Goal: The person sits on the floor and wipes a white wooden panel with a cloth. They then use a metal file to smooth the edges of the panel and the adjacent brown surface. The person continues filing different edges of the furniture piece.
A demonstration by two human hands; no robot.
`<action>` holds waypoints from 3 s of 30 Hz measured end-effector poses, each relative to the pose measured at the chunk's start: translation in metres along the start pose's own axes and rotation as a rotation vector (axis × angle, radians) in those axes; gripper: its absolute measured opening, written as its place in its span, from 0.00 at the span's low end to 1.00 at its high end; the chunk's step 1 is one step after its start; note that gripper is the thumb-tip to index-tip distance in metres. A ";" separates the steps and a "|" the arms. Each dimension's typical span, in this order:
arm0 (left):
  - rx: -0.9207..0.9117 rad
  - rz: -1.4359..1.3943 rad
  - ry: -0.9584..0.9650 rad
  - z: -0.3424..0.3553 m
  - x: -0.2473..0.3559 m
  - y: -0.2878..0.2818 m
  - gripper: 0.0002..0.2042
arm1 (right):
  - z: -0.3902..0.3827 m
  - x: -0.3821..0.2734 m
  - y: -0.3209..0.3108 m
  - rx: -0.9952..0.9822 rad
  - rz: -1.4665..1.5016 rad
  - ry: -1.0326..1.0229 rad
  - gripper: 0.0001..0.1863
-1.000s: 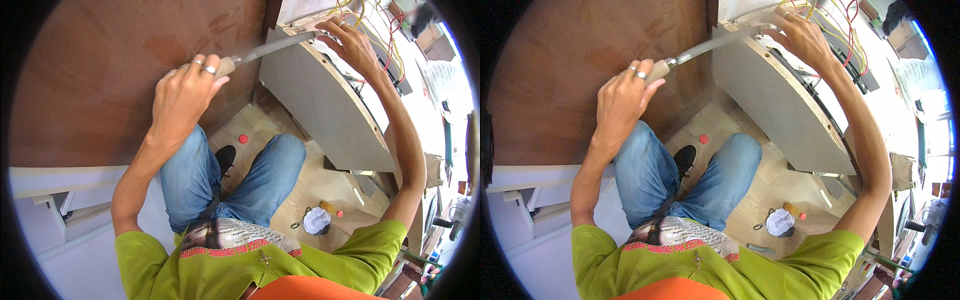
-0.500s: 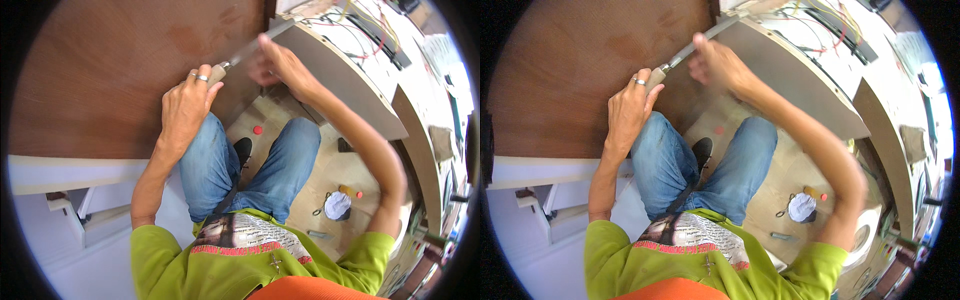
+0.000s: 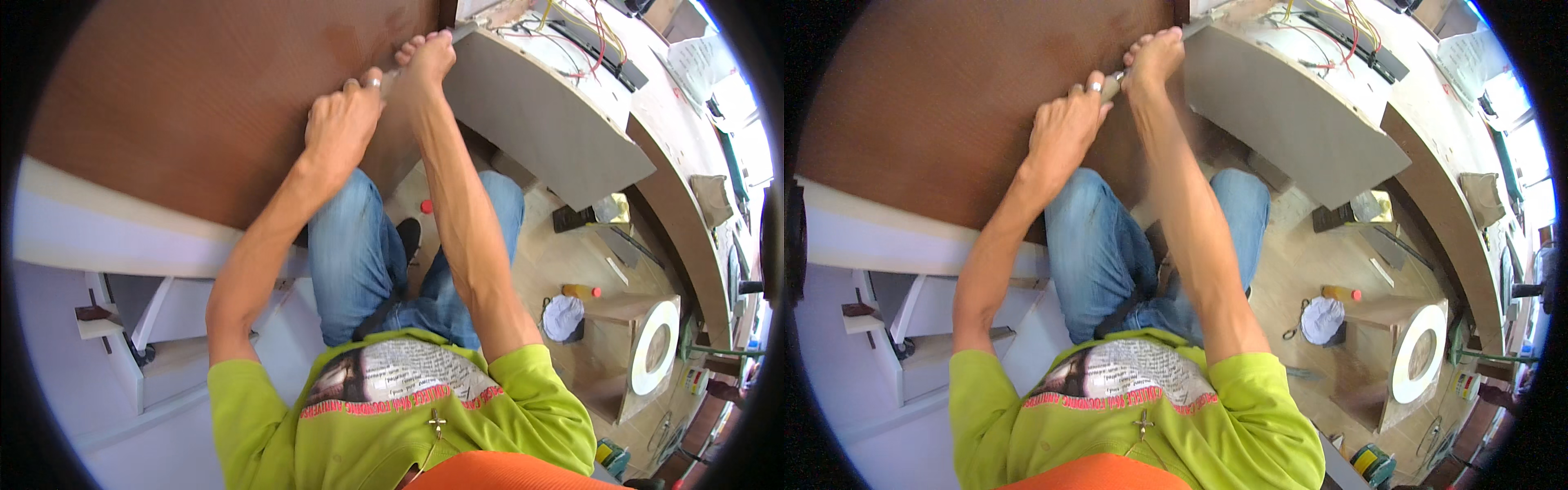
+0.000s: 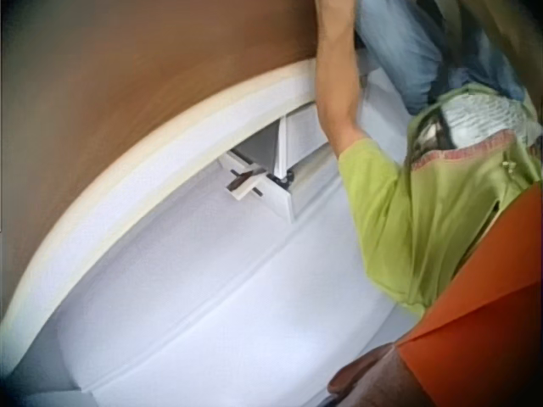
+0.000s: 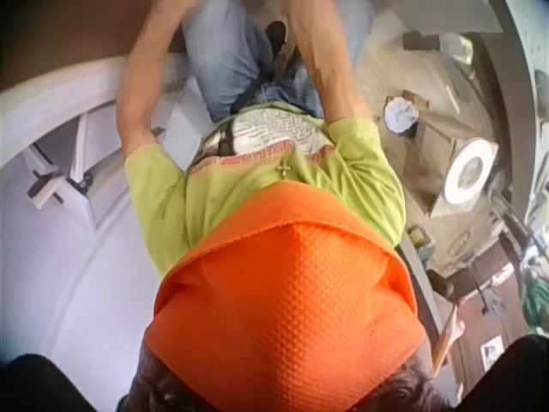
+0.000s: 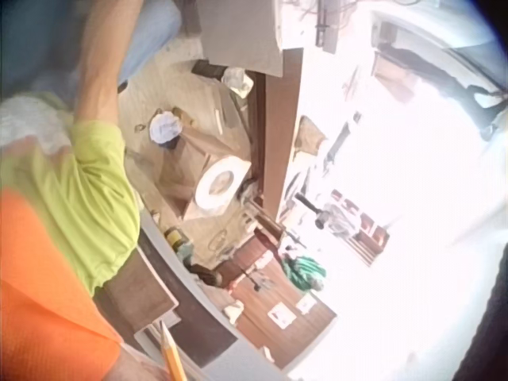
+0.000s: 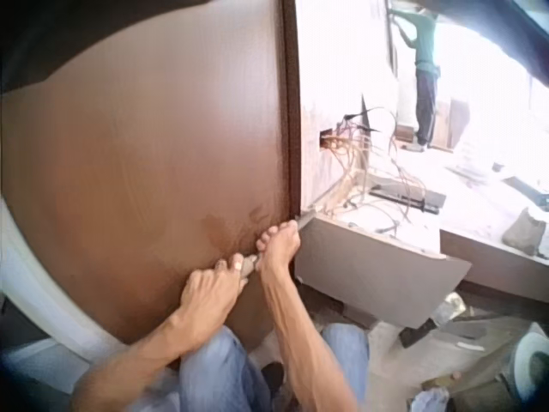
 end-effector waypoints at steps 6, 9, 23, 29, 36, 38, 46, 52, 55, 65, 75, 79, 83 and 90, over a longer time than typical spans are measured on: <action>-0.001 -0.055 0.000 -0.015 -0.002 0.002 0.16 | -0.017 0.001 -0.002 0.105 -0.011 0.042 0.17; 0.128 0.036 0.050 -0.011 -0.019 0.007 0.16 | -0.008 0.020 0.013 0.001 -0.015 0.015 0.16; 0.032 -0.110 0.066 -0.010 -0.007 -0.001 0.17 | 0.006 0.005 -0.004 0.043 -0.017 0.038 0.15; 0.069 -0.083 0.054 -0.001 -0.012 -0.011 0.17 | 0.017 0.010 0.010 0.046 0.013 0.084 0.15; 0.078 -0.061 0.054 0.003 -0.012 -0.009 0.19 | 0.008 -0.002 0.011 0.083 -0.047 0.061 0.14; 0.088 -0.055 0.069 -0.002 -0.009 -0.011 0.18 | 0.009 0.004 0.006 0.072 -0.059 0.092 0.14; 0.090 -0.139 0.041 -0.011 -0.010 -0.012 0.18 | 0.003 0.007 0.002 0.006 -0.065 0.034 0.15; -0.104 -0.573 0.174 -0.030 0.019 0.003 0.21 | -0.063 -0.063 -0.022 -0.170 -0.190 -0.083 0.15; -0.082 -0.923 0.230 0.003 0.023 0.002 0.16 | -0.093 -0.088 -0.041 -0.191 -0.258 -0.069 0.17; 0.097 0.265 0.611 0.214 0.086 -0.017 0.09 | -0.109 -0.111 -0.099 -0.154 -0.339 -0.104 0.18; 0.047 0.421 0.835 0.247 0.061 -0.007 0.07 | -0.106 -0.118 -0.106 -0.195 -0.358 -0.101 0.17; -0.109 0.212 0.671 0.247 0.060 -0.040 0.10 | -0.110 -0.125 -0.107 -0.174 -0.397 -0.141 0.17; -0.137 -0.068 0.644 0.229 0.057 -0.104 0.10 | -0.113 -0.135 -0.106 -0.158 -0.398 -0.180 0.18; -0.740 -0.468 0.653 0.181 0.076 -0.104 0.15 | -0.120 -0.161 -0.114 -0.103 -0.335 -0.306 0.19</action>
Point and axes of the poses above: each hand's wrist, its own z-axis towards the middle knuckle, its own y-axis out of the palm, x = y × z, the point moved 4 cm from there along z, towards the middle knuckle, and after that the axes turned 9 degrees about -x, right-handed, at the moved point
